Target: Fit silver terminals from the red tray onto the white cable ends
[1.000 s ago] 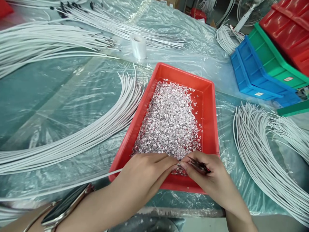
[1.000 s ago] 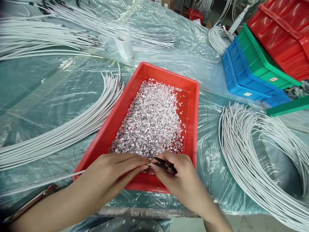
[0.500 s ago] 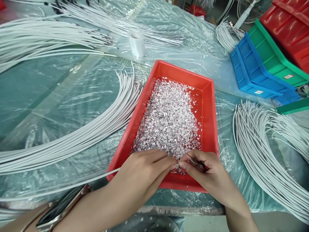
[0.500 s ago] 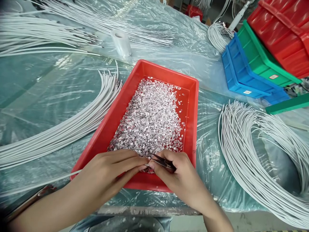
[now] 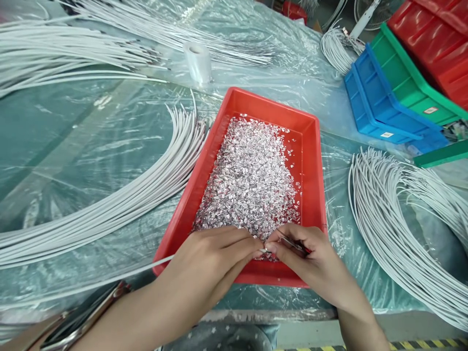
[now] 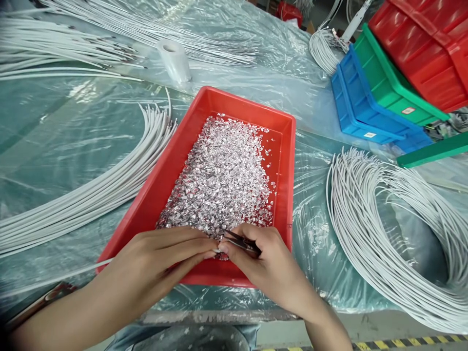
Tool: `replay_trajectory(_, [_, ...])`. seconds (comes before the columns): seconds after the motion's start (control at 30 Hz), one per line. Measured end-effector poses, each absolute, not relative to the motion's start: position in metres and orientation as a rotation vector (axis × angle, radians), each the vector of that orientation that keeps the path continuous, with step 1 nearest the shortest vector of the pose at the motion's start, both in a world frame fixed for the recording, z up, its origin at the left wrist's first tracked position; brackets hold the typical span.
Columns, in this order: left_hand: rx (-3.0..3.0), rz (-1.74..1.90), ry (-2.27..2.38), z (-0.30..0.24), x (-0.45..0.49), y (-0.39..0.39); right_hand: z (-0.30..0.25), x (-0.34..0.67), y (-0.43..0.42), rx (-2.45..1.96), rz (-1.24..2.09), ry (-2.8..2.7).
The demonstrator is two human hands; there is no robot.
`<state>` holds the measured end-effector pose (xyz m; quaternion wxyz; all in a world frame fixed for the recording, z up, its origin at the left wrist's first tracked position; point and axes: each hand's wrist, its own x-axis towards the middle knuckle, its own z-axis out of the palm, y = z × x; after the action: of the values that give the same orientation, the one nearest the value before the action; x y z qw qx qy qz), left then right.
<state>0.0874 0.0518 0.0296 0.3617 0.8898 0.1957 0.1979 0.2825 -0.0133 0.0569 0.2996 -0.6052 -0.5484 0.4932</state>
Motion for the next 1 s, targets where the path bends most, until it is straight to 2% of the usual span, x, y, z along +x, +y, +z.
replay_trajectory(0.53, [2.217, 0.516, 0.528, 0.042, 0.09, 0.054, 0.057, 0.28, -0.015, -1.58, 1.291, -1.434])
replay_trajectory(1.0, [1.538, 0.22, 0.694, 0.06, 0.094, 0.063, 0.057, 0.274, -0.025, -1.434, 0.778, -1.5])
